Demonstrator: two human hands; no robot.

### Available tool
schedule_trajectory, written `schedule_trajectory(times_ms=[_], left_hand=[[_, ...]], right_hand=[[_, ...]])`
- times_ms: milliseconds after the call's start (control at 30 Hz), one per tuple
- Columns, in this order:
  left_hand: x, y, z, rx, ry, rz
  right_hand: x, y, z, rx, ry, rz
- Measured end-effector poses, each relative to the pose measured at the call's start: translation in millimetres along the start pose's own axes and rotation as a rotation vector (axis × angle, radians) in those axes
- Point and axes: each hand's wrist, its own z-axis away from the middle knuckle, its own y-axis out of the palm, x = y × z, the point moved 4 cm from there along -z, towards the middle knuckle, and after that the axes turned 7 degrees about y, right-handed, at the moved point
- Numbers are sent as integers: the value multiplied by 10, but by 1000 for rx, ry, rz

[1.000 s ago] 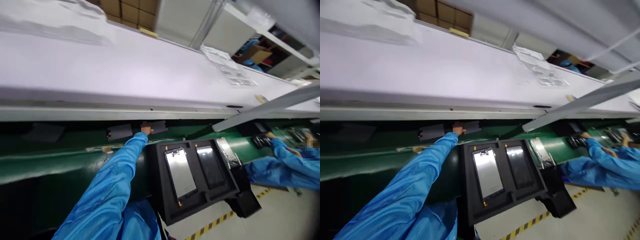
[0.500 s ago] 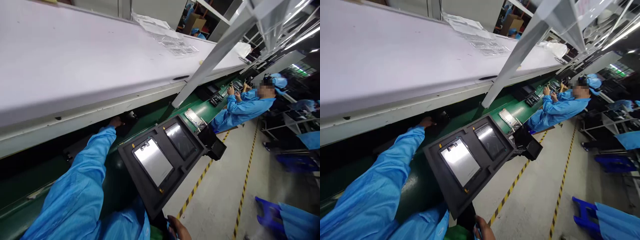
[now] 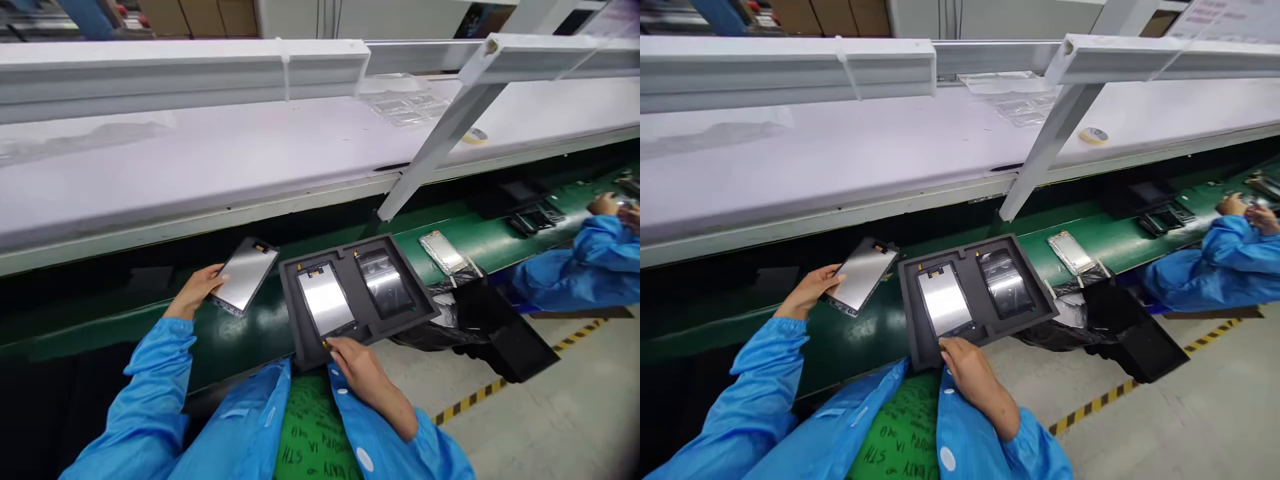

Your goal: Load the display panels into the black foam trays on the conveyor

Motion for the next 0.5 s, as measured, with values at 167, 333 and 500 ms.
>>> schedule_trajectory(times_ms=[167,333,500], left_hand=[[-84,978,937,111,92,168],[40,2159,1334,233,99,345],[74,2156,1303,198,177,306]], right_hand=[[320,-102,-492,-31,-39,-543],[-196,-184,-818,-290,101,-963],[-1439,-1033,-750,-409,255,-705]])
